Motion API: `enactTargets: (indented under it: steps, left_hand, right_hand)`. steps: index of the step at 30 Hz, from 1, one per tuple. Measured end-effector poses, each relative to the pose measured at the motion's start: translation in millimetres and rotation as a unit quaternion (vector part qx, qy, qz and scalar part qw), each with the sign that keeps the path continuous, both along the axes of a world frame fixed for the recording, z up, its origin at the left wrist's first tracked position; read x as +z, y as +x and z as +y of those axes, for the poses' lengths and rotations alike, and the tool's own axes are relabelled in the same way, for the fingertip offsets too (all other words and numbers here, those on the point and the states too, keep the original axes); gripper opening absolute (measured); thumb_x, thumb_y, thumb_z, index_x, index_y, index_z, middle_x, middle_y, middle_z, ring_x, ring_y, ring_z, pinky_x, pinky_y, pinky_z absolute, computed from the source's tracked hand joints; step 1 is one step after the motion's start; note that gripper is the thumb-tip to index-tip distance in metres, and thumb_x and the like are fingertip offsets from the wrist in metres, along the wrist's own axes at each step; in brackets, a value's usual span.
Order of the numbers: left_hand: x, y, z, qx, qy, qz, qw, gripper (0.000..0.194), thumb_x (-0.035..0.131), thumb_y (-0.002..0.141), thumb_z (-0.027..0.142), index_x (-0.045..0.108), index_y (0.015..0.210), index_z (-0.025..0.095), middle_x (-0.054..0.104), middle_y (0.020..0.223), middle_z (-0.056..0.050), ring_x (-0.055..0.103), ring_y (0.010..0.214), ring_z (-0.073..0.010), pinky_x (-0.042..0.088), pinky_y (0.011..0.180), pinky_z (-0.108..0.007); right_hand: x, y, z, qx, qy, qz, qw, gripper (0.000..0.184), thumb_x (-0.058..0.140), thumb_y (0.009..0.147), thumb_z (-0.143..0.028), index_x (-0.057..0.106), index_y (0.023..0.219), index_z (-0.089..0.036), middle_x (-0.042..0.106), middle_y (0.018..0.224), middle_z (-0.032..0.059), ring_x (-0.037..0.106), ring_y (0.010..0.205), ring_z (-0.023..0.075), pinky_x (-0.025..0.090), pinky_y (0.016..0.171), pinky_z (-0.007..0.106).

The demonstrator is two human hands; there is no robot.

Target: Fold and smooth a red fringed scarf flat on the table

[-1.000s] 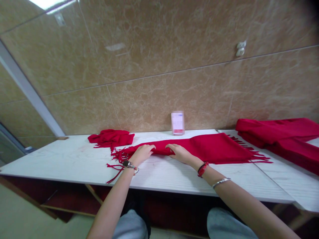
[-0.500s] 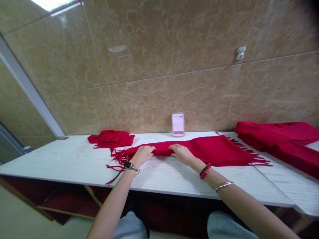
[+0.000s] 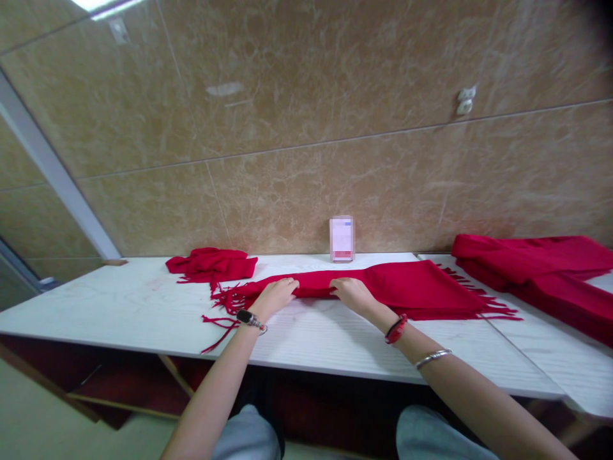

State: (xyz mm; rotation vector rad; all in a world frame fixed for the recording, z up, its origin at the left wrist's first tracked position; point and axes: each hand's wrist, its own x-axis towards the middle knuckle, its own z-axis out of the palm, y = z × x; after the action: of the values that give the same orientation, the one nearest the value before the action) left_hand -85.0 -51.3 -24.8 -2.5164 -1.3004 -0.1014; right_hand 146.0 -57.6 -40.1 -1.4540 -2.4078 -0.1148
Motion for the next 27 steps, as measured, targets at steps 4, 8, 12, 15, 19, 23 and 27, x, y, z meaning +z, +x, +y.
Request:
enactTargets:
  steps: [4,8,12,15,19,23,27]
  left_hand:
    - [1.2,0.9,-0.6,-0.03,0.008,-0.022,0.999,0.011,0.053,0.082,0.016,0.054,0.093,0.018,0.059,0.097,-0.006,0.058,0.089,-0.0196,0.044,0.074,-0.027]
    - [-1.0,-2.9,6.8,-0.037,0.003,-0.023,0.999,0.009,0.053,0.083,0.017,0.057,0.091,0.017,0.063,0.09,-0.005,0.059,0.086,-0.02,0.044,0.074,-0.029]
    - [-1.4,-4.9,11.9,-0.053,0.007,-0.015,0.998,0.012,0.053,0.082,0.017,0.057,0.094,0.018,0.063,0.094,-0.006,0.059,0.09,-0.0199,0.044,0.076,-0.029]
    - [2.9,-5.3,9.8,-0.061,-0.002,-0.008,0.998,0.015,0.054,0.081,0.016,0.057,0.095,0.019,0.061,0.097,-0.005,0.058,0.091,-0.0187,0.044,0.076,-0.027]
    - [10.8,-9.6,3.5,-0.061,-0.021,0.009,0.998,0.014,0.052,0.08,0.013,0.058,0.091,0.02,0.061,0.092,-0.003,0.058,0.085,-0.017,0.045,0.072,-0.025]
    - [12.9,-14.6,0.4,-0.041,-0.001,0.026,0.999,0.012,0.051,0.082,0.016,0.059,0.092,0.019,0.063,0.092,-0.005,0.059,0.086,-0.0187,0.045,0.072,-0.027]
    - [8.9,-14.3,1.9,-0.035,0.028,0.027,0.999,0.014,0.048,0.085,0.016,0.059,0.093,0.019,0.064,0.09,-0.005,0.059,0.086,-0.019,0.044,0.072,-0.027]
  right_hand:
    - [-1.2,5.7,-3.3,0.005,0.01,-0.004,1.0,0.013,0.049,0.084,-0.019,0.059,0.091,-0.019,0.063,0.094,0.0074,0.058,0.089,0.019,0.039,0.069,0.023]
    - [-2.7,15.4,-6.5,-0.011,0.009,-0.017,1.0,0.013,0.053,0.081,-0.018,0.057,0.094,-0.017,0.062,0.096,0.0075,0.057,0.09,0.018,0.038,0.07,0.022]
    - [-3.6,21.8,-7.4,-0.016,-0.003,-0.026,1.0,0.009,0.052,0.082,-0.021,0.058,0.088,-0.016,0.063,0.089,0.0068,0.058,0.084,0.0177,0.037,0.067,0.022]
    - [-3.5,23.3,-8.3,-0.014,0.003,-0.03,0.999,0.01,0.049,0.084,-0.02,0.058,0.087,-0.016,0.063,0.088,0.0069,0.059,0.083,0.0177,0.037,0.065,0.022]
    - [-3.3,24.3,-9.9,-0.004,0.002,-0.035,0.999,0.014,0.046,0.086,-0.019,0.059,0.085,-0.016,0.064,0.085,0.0071,0.06,0.081,0.0177,0.037,0.063,0.022]
    - [-4.6,25.8,-10.0,0.004,0.002,-0.041,0.999,0.016,0.044,0.087,-0.02,0.06,0.086,-0.015,0.064,0.085,0.0077,0.06,0.08,0.0179,0.038,0.064,0.023]
    - [-7.3,23.8,-11.1,0.005,0.017,-0.027,0.999,0.017,0.044,0.087,-0.019,0.06,0.092,-0.015,0.063,0.09,0.0081,0.058,0.085,0.0175,0.04,0.068,0.023]
